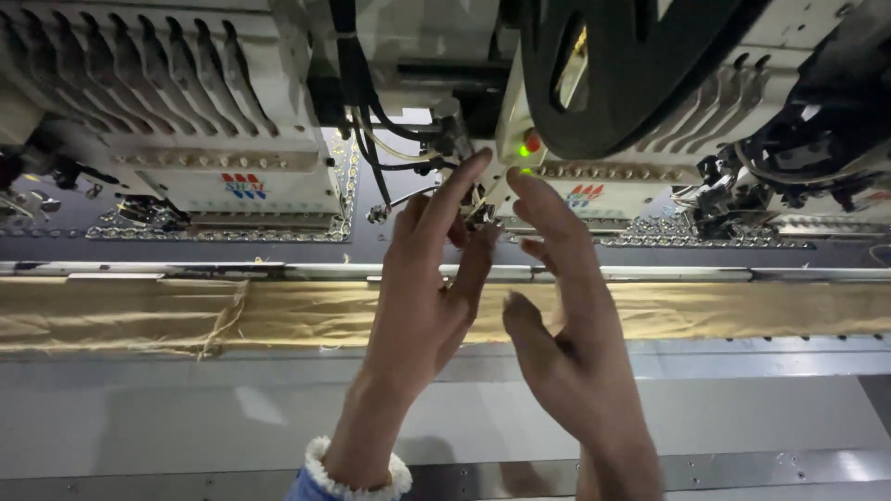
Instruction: The person threads a beige sewing machine by hand, guiding the thread through the needle area and tension mechanisms. They repeat this process across multiple machines in a row, adjusting the thread path and ensuring it is properly seated.
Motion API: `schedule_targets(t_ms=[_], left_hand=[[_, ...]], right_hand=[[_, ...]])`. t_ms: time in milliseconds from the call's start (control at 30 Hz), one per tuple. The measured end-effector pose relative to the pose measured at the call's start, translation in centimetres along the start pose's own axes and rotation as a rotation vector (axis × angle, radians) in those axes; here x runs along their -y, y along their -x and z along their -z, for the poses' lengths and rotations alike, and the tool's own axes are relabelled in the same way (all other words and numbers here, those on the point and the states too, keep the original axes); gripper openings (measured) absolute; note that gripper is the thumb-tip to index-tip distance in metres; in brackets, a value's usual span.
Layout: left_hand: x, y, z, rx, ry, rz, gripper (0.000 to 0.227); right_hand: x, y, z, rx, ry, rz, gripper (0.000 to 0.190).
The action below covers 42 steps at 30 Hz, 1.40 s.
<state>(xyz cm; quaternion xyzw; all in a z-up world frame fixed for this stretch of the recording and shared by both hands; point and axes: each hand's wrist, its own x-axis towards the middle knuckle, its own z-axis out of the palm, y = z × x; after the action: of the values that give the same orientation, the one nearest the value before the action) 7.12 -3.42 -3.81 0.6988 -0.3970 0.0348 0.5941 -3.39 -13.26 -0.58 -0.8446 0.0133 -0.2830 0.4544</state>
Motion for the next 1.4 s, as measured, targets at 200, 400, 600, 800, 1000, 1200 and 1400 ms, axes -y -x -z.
schedule_targets(t_ms=[200, 400, 600, 800, 1000, 1200, 1400], left_hand=[[-1.0, -0.5, 0.6, -0.083, 0.038, 0.004, 0.017], [-1.1, -0.3, 4.1, -0.032, -0.064, 0.128, 0.022], [1.6, -0.1, 4.6, -0.048, -0.118, 0.191, 0.015], [5.4, -0.3, 3.0, -0.084, -0.292, 0.319, 0.019], [9.4, 0.7, 1.3, -0.25, -0.35, 0.339, 0.024], [11.6, 1.2, 1.5, -0.314, -0.463, 0.445, 0.027], [12.3, 1.7, 2.3, -0.254, -0.645, 0.459, 0.028]], right_hand=[[0.2, -0.2, 0.3, -0.134, -0.051, -0.068, 0.074], [-0.4, -0.4, 0.1, -0.067, 0.051, -0.182, 0.054], [-3.9, -0.6, -0.6, 0.102, 0.232, -0.392, 0.044], [-5.3, -0.6, -0.8, 0.068, 0.276, -0.496, 0.04], [-5.0, -1.0, -2.4, 0.118, 0.263, -0.557, 0.039], [-5.1, -1.1, -2.7, 0.124, 0.293, -0.652, 0.04], [-6.7, -0.7, -4.6, 0.12, 0.275, -0.402, 0.043]])
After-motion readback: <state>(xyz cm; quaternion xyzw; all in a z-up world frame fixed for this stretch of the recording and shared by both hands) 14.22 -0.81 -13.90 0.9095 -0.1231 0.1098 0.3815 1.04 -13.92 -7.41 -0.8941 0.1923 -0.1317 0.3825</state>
